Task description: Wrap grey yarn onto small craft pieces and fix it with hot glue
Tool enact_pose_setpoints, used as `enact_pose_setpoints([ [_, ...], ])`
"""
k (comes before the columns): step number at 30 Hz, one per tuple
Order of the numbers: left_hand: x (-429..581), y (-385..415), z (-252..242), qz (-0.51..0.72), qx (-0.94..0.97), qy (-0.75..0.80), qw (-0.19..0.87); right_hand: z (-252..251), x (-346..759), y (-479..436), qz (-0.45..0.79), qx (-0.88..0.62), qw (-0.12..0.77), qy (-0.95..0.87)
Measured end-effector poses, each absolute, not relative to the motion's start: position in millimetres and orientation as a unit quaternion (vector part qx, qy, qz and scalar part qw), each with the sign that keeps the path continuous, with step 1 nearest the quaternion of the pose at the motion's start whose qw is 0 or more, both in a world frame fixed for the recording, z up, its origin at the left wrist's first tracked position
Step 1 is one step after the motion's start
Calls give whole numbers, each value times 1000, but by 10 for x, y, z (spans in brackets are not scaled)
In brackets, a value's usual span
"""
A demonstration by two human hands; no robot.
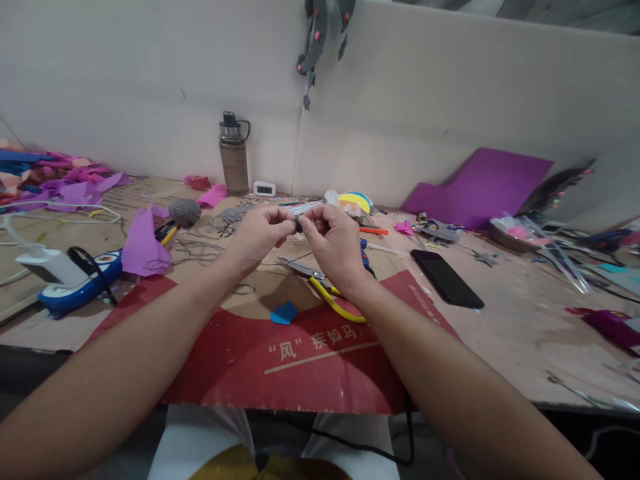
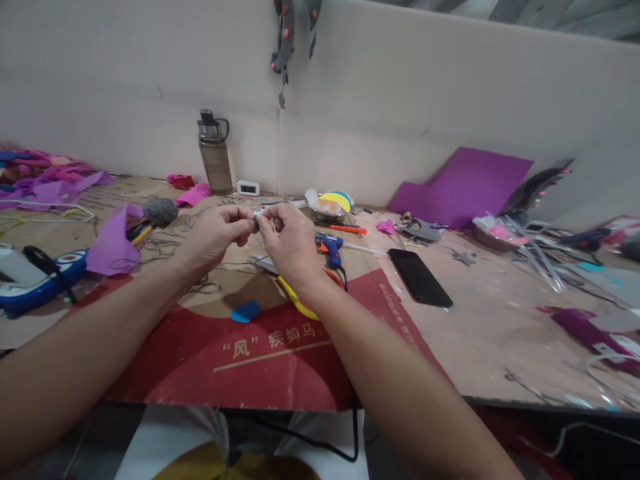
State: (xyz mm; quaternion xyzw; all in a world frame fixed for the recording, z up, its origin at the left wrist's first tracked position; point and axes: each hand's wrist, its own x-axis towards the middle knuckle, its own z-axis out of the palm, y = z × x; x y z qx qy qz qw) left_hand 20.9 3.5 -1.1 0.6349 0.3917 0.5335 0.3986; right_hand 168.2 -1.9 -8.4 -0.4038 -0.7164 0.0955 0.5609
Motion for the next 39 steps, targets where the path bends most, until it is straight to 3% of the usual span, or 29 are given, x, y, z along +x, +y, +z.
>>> enact_pose_setpoints([
  [17, 207, 82, -54, 547, 615, 360, 439, -74, 1700, 11, 157, -400, 561, -708],
  [25, 174, 104, 7, 519, 574, 350, 528, -66, 1770, 103, 175, -418, 558, -695],
  [39, 150, 79, -1, 494, 666, 426, 362, -94, 1722, 25, 102, -404, 519, -746],
])
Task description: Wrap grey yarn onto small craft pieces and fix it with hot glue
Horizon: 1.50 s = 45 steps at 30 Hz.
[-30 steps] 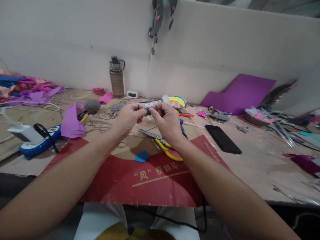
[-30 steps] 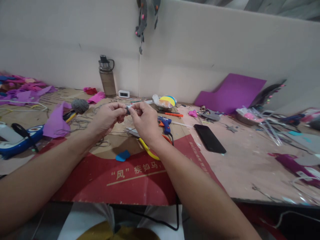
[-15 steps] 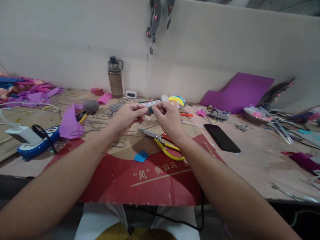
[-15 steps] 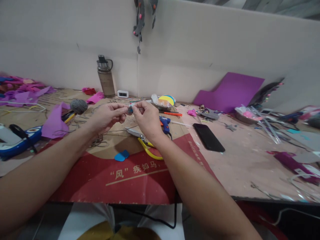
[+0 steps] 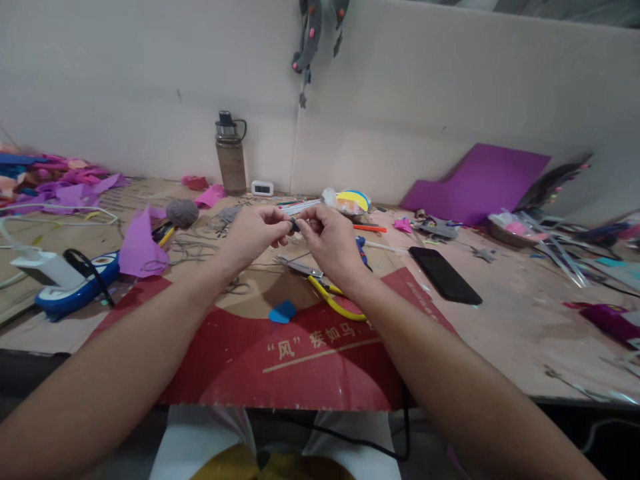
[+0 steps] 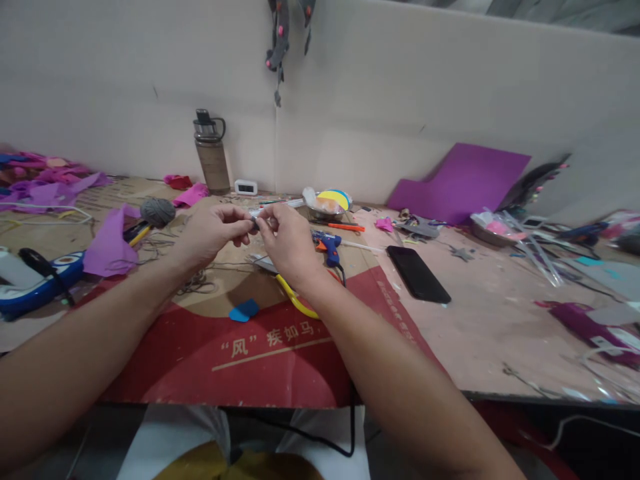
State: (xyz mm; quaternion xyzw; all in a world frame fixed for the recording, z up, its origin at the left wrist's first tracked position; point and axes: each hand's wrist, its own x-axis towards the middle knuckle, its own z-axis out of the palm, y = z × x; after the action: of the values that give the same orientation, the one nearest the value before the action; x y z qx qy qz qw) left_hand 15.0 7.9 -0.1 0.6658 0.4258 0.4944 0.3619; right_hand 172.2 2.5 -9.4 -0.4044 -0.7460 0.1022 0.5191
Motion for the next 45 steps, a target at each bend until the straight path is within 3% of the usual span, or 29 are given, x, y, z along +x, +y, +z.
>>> enact_pose_setpoints([
  [16, 196, 82, -33, 562, 618, 405, 372, -172, 1671, 11, 93, -409, 525, -740],
  [28, 237, 87, -53, 615, 542, 375, 433, -239, 1625, 15, 234, -408, 522, -711],
  [33, 221, 76, -11, 620, 482, 388, 482, -270, 1578, -32, 201, -415, 459, -760],
  [41, 116, 205, -29, 659, 423, 349, 515, -316, 1504, -69, 137, -434, 269, -849],
  [45, 21, 301, -43, 690, 396, 335, 505, -197, 1669, 5, 144, -455, 278, -833],
])
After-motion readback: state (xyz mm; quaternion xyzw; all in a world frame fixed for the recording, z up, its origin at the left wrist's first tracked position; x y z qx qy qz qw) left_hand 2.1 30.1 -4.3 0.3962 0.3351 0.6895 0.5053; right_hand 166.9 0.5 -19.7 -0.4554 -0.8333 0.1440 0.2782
